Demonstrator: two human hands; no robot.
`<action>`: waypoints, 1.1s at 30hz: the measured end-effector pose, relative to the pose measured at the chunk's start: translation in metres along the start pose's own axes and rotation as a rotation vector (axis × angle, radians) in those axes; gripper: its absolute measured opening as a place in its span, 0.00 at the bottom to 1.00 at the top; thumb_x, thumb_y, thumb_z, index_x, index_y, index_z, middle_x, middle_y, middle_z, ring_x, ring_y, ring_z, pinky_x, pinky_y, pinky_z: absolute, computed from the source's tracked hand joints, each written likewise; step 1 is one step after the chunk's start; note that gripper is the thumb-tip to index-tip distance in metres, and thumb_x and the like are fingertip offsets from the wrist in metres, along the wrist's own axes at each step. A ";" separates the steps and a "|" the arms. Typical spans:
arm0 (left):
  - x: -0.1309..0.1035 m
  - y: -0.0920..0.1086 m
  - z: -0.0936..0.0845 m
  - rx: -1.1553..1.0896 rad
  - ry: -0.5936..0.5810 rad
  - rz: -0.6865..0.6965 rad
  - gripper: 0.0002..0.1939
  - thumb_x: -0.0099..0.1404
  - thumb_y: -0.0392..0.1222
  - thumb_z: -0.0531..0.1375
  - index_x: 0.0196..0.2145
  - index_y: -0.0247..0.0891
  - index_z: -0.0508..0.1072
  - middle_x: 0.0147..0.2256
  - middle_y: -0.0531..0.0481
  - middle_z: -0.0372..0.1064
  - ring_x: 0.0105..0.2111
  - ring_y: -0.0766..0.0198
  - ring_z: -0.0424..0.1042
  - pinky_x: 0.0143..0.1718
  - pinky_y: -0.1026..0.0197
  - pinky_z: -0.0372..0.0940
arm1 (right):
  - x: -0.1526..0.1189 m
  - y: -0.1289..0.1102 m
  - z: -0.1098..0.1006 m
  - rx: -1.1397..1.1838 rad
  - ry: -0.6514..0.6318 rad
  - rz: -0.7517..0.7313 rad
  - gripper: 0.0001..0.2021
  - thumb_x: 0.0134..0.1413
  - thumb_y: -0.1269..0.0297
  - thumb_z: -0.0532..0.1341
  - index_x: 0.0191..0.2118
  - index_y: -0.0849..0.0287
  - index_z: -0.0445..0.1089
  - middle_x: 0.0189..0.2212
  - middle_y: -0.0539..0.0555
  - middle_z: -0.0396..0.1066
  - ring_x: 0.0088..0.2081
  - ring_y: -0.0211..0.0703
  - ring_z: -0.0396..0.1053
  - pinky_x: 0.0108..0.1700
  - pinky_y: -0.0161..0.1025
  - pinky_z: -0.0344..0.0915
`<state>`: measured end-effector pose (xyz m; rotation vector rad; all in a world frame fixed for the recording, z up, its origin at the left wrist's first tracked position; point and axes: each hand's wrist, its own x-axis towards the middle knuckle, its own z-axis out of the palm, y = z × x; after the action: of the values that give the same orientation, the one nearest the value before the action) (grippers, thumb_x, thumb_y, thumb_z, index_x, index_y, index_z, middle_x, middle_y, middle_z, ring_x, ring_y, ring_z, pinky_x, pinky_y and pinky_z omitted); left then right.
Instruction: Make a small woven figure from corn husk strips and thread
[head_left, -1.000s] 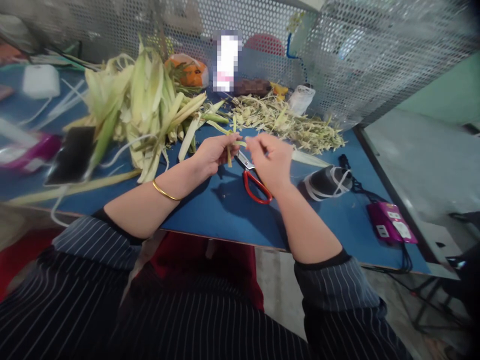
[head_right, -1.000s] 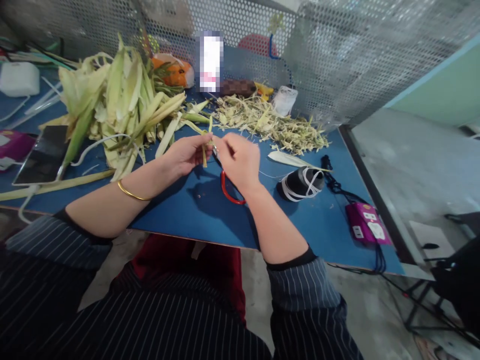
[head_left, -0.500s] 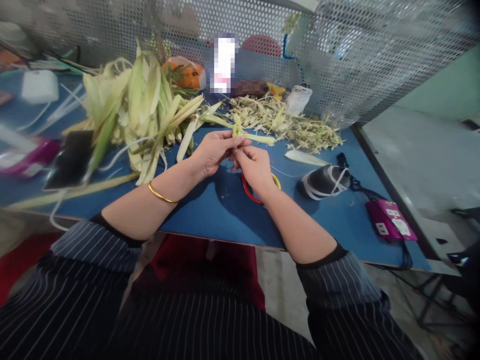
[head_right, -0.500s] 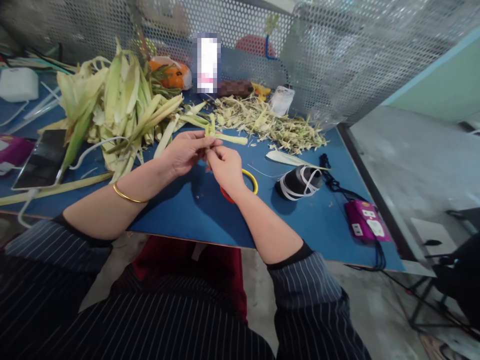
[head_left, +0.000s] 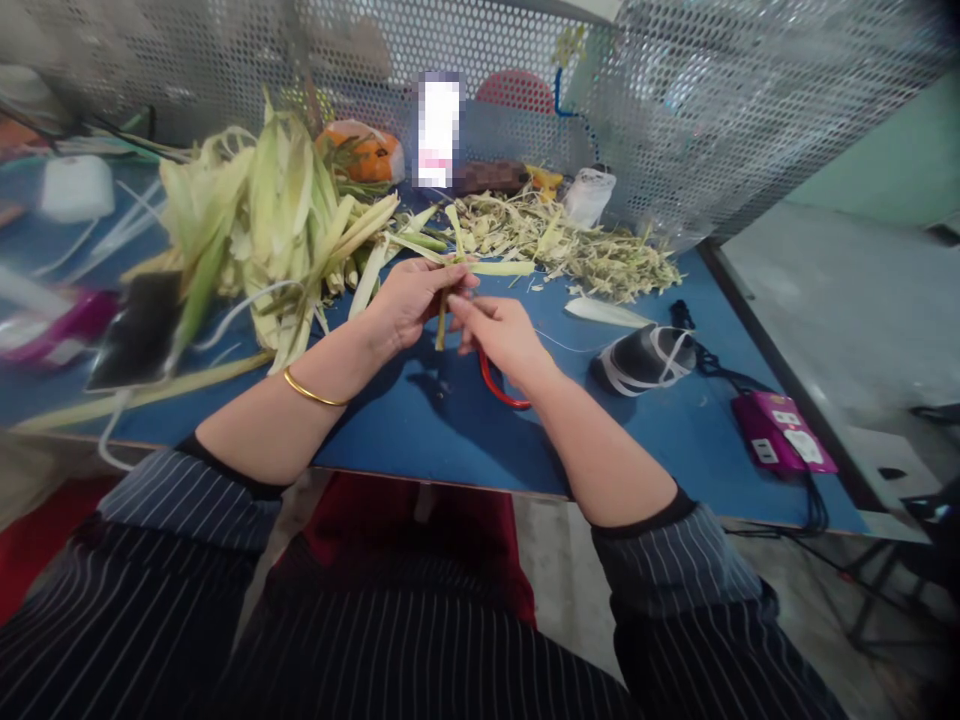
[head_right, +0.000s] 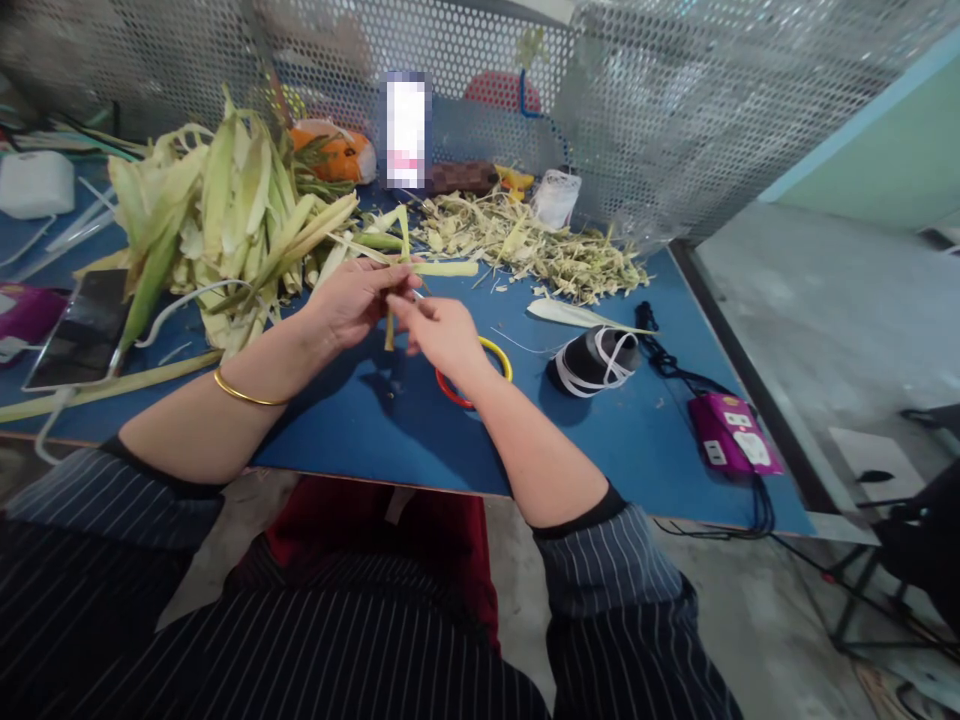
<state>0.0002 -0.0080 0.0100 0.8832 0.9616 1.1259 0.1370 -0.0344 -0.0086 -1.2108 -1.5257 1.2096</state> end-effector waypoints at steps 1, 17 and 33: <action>-0.001 0.001 0.000 0.001 -0.008 0.002 0.07 0.61 0.34 0.67 0.27 0.32 0.74 0.23 0.52 0.71 0.21 0.73 0.68 0.29 0.68 0.67 | 0.003 0.000 -0.003 0.032 0.105 -0.013 0.20 0.53 0.44 0.66 0.25 0.58 0.69 0.19 0.48 0.67 0.21 0.34 0.67 0.26 0.34 0.64; -0.004 -0.002 0.006 0.131 -0.043 0.034 0.15 0.64 0.38 0.65 0.23 0.35 0.65 0.18 0.58 0.59 0.13 0.80 0.49 0.15 0.69 0.40 | 0.011 0.003 -0.011 0.101 0.426 -0.175 0.13 0.56 0.56 0.65 0.27 0.55 0.65 0.19 0.45 0.66 0.20 0.34 0.63 0.28 0.36 0.65; -0.015 -0.003 0.008 0.315 -0.282 -0.044 0.18 0.67 0.54 0.62 0.29 0.36 0.76 0.18 0.53 0.60 0.14 0.76 0.48 0.18 0.65 0.39 | 0.016 0.000 -0.032 0.073 0.161 -0.133 0.20 0.53 0.48 0.67 0.21 0.57 0.66 0.18 0.47 0.65 0.24 0.35 0.63 0.35 0.37 0.65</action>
<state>0.0064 -0.0240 0.0126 1.2335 0.9303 0.7967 0.1646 -0.0123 -0.0013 -1.1133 -1.4079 1.0461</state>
